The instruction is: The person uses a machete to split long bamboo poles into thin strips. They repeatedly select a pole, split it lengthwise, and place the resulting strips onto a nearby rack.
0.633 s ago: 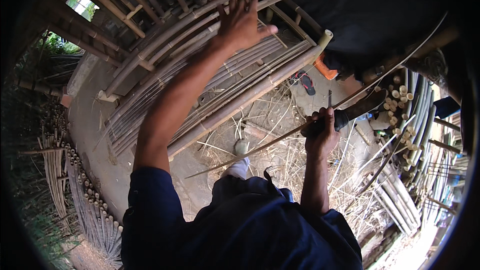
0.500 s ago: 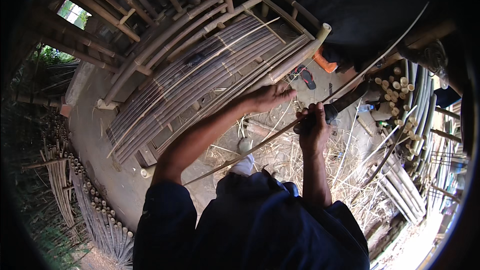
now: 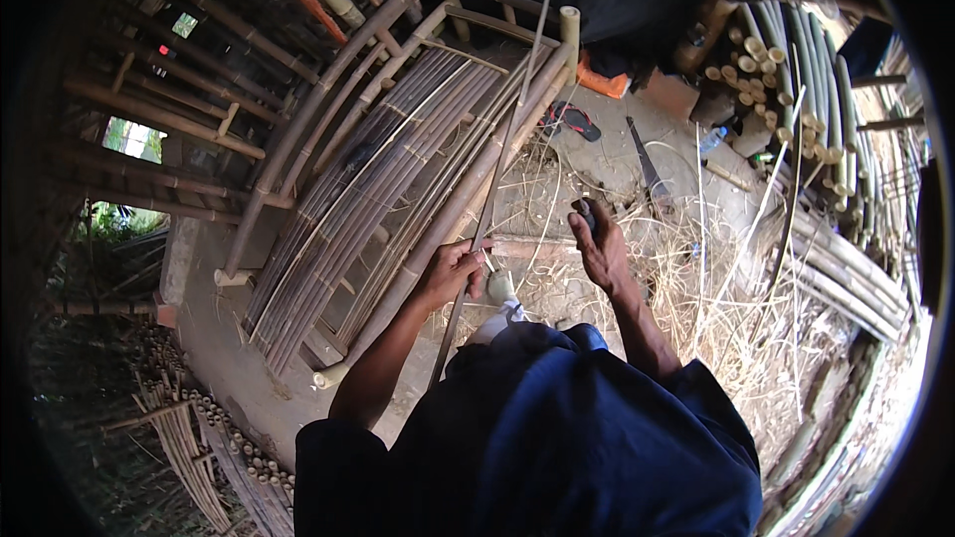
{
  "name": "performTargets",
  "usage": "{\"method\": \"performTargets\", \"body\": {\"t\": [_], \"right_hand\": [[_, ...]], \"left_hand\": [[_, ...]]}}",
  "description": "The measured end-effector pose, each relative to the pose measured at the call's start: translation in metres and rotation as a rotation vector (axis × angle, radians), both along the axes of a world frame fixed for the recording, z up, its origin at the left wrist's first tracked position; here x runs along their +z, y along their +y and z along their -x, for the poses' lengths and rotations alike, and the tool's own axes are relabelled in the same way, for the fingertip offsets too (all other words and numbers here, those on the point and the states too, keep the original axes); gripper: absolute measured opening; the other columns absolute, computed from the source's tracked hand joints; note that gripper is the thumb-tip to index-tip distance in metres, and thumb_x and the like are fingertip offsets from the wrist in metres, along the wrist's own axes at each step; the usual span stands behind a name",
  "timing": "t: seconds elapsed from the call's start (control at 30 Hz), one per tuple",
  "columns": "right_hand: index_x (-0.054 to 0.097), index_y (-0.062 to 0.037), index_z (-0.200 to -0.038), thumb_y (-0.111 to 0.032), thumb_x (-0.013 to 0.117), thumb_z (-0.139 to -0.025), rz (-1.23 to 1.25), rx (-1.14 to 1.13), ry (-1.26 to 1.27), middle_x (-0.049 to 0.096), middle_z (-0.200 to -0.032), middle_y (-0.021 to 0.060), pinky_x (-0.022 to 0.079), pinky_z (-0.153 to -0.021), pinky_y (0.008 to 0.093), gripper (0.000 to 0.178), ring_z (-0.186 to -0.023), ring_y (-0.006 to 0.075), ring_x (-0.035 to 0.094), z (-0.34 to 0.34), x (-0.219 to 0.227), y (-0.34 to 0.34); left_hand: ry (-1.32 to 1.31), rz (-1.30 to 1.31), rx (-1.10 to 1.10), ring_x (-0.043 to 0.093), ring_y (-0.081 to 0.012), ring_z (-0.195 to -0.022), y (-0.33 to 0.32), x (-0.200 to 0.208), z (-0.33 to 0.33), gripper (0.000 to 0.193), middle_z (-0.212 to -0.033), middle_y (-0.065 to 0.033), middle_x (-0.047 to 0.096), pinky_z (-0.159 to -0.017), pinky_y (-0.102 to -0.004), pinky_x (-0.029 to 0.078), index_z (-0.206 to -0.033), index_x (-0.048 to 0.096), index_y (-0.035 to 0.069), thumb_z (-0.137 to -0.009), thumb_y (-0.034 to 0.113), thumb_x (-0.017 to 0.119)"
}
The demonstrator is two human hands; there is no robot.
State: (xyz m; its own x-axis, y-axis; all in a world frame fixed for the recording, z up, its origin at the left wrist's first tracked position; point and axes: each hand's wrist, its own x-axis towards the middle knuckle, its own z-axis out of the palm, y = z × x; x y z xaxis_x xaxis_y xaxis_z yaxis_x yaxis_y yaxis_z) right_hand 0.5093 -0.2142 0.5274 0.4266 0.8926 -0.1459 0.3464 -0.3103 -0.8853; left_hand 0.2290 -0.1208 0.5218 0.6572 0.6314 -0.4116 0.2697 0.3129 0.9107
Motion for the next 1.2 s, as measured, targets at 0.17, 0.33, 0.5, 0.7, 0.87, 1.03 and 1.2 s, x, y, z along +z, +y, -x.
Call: {"method": "performTargets", "body": {"t": [0.17, 0.33, 0.5, 0.7, 0.87, 1.03, 1.2], "right_hand": [[0.059, 0.0034, -0.108, -0.03, 0.07, -0.08, -0.047, 0.309, 0.047, 0.067, -0.087, 0.0229, 0.052, -0.075, 0.0456, 0.045, -0.083, 0.0395, 0.066, -0.022, -0.016, -0.052], [0.059, 0.0032, -0.103, -0.064, 0.045, -0.096, 0.006, 0.426, -0.229, 0.066, -0.082, 0.0279, 0.052, -0.075, 0.0522, 0.069, -0.084, 0.0447, 0.067, -0.008, -0.002, -0.104], [0.061, 0.0006, -0.106, -0.065, 0.043, -0.096, -0.127, 0.416, -0.255, 0.067, -0.082, 0.0252, 0.054, -0.073, 0.0499, 0.069, -0.081, 0.0441, 0.068, -0.004, -0.003, -0.142], [0.064, -0.0008, -0.094, -0.065, 0.048, -0.094, -0.13, 0.14, -0.271, 0.067, -0.086, 0.0233, 0.053, -0.068, 0.0508, 0.066, -0.079, 0.0415, 0.068, -0.032, -0.01, -0.125], [0.065, -0.001, -0.092, -0.066, 0.041, -0.097, -0.342, 0.163, -0.352, 0.066, -0.074, 0.021, 0.055, -0.066, 0.0496, 0.07, -0.07, 0.0409, 0.068, 0.002, -0.003, -0.136], [0.069, -0.0024, -0.099, -0.069, 0.03, -0.098, 0.099, -0.038, -0.083, 0.068, -0.074, 0.0243, 0.056, -0.065, 0.0488, 0.077, -0.067, 0.0394, 0.069, -0.078, -0.025, -0.082], [0.072, -0.0012, -0.096, -0.07, 0.033, -0.097, -0.189, 0.114, -0.403, 0.068, -0.073, 0.0243, 0.056, -0.069, 0.049, 0.079, -0.07, 0.0405, 0.069, -0.041, 0.002, -0.093]], "left_hand": [[0.163, -0.044, 0.186, 0.042, -0.0027, -0.043, -0.069, 0.011, -0.045, 0.044, -0.066, 0.0028, 0.052, -0.038, -0.0198, 0.037, -0.139, 0.054, 0.002, -0.099, 0.019, 0.057], [0.151, 0.005, 0.145, 0.033, 0.0002, -0.044, -0.117, 0.045, -0.095, 0.055, -0.066, 0.0082, 0.045, -0.04, -0.0183, 0.03, -0.143, 0.053, 0.008, -0.096, 0.032, 0.066], [0.223, -0.135, 0.127, 0.033, 0.0002, -0.044, -0.143, 0.062, -0.133, 0.062, -0.067, 0.0081, 0.047, -0.039, -0.0201, 0.025, -0.142, 0.053, 0.008, -0.093, 0.042, 0.071], [0.247, -0.142, 0.068, 0.028, 0.0004, -0.04, -0.152, 0.092, -0.144, 0.043, -0.055, 0.012, 0.033, -0.035, -0.0201, 0.023, -0.133, 0.06, 0.006, -0.099, 0.033, 0.065], [0.325, -0.224, 0.02, 0.031, 0.0002, -0.04, -0.156, 0.11, -0.126, 0.051, -0.054, 0.0106, 0.038, -0.034, -0.0195, 0.025, -0.133, 0.057, 0.0, -0.095, 0.031, 0.069], [0.195, -0.346, -0.114, 0.037, 0.0019, -0.051, -0.205, 0.117, -0.059, 0.044, -0.068, 0.0093, 0.052, -0.044, -0.019, 0.029, -0.137, 0.055, -0.004, -0.095, 0.006, 0.064], [0.238, -0.331, -0.059, 0.041, 0.0017, -0.058, -0.225, 0.133, -0.007, 0.045, -0.073, 0.0067, 0.055, -0.05, -0.0178, 0.031, -0.138, 0.053, -0.006, -0.094, 0.0, 0.06]]}}
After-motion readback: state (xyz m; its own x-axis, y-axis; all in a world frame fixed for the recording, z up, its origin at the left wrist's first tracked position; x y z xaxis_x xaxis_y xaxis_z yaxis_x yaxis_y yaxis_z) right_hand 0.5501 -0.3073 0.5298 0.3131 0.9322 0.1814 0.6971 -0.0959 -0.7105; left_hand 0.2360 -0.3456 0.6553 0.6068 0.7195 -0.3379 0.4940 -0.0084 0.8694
